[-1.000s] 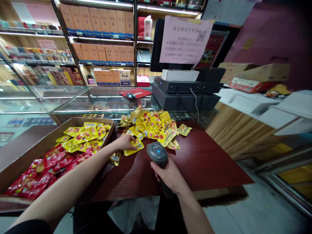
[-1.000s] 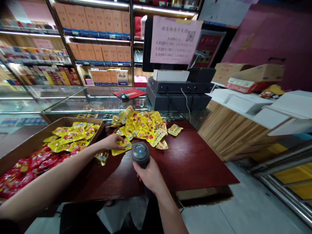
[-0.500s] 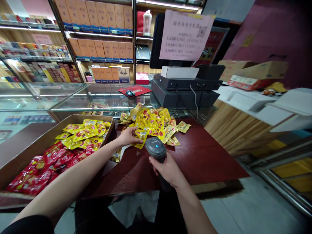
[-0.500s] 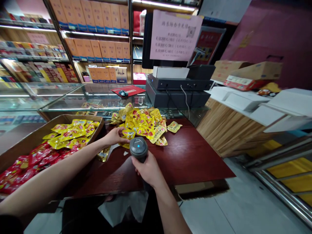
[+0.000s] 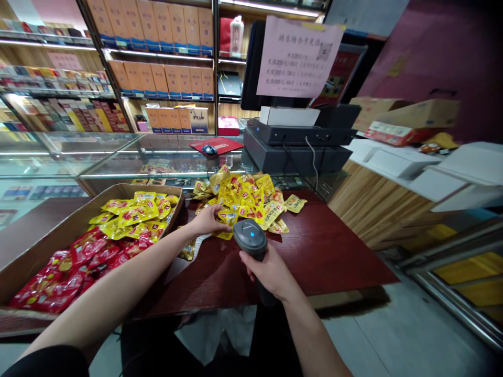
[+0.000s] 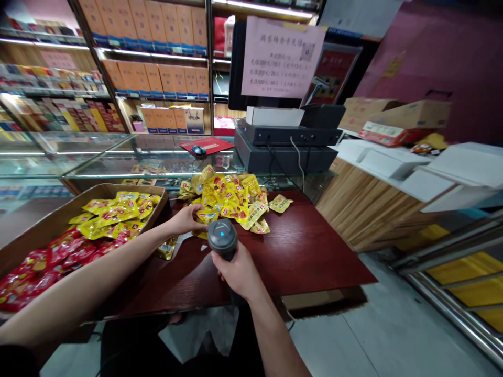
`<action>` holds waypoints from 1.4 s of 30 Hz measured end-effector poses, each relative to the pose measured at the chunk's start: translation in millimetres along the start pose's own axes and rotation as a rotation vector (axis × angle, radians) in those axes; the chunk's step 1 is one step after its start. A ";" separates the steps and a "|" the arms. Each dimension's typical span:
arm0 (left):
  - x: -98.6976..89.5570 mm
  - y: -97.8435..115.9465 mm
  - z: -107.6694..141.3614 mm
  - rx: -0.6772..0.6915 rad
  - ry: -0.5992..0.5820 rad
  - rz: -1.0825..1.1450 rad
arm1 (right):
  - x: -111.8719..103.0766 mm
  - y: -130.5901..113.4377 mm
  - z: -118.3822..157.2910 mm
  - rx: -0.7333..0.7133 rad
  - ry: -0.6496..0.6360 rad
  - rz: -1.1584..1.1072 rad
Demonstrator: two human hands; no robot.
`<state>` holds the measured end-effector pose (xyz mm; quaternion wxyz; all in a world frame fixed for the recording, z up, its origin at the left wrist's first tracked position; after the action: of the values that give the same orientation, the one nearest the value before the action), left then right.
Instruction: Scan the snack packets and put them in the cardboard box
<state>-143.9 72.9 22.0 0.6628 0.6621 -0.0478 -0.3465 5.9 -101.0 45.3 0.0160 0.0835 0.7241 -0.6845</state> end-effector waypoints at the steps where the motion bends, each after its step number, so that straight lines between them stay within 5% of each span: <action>1: 0.2 1.5 0.3 0.001 -0.010 0.009 | -0.2 0.4 0.0 -0.007 0.003 0.000; 10: 1.3 -1.5 -1.4 -0.014 -0.051 0.074 | -0.8 2.6 0.5 0.011 0.005 0.007; 18: -12.7 1.9 -3.7 -0.023 0.037 0.149 | -4.0 -7.6 -0.2 0.004 0.020 0.015; 24: -81.8 18.9 9.5 -0.052 0.189 0.206 | -1.5 -14.4 -6.0 0.018 0.031 -0.007; 31: -204.5 29.8 74.2 -0.083 0.492 0.031 | 33.0 -18.2 -19.9 0.034 -0.052 -0.077; 34: -240.0 29.5 103.2 -0.114 0.672 -0.004 | 49.3 -20.3 -21.2 0.054 -0.081 -0.080; 38: -250.9 25.6 116.8 -0.103 0.724 0.017 | 59.5 -19.7 -19.4 0.054 -0.123 -0.084; 42: -224.4 18.6 95.9 -0.118 0.622 0.012 | 51.7 -17.8 -18.3 0.035 -0.109 -0.082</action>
<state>-356.1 107.0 139.1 0.6848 0.6965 0.1736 -0.1255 -45.9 -78.6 57.0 0.0260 0.0165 0.7129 -0.7006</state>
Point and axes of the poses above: each hand's wrist, its own z-axis away from the middle knuckle, its own x-axis out of the palm, y = z × x, the point moved 3 cm from there along -z, towards the middle knuckle, and after that the axes turned 8 degrees about -x, right-handed, at the moved point
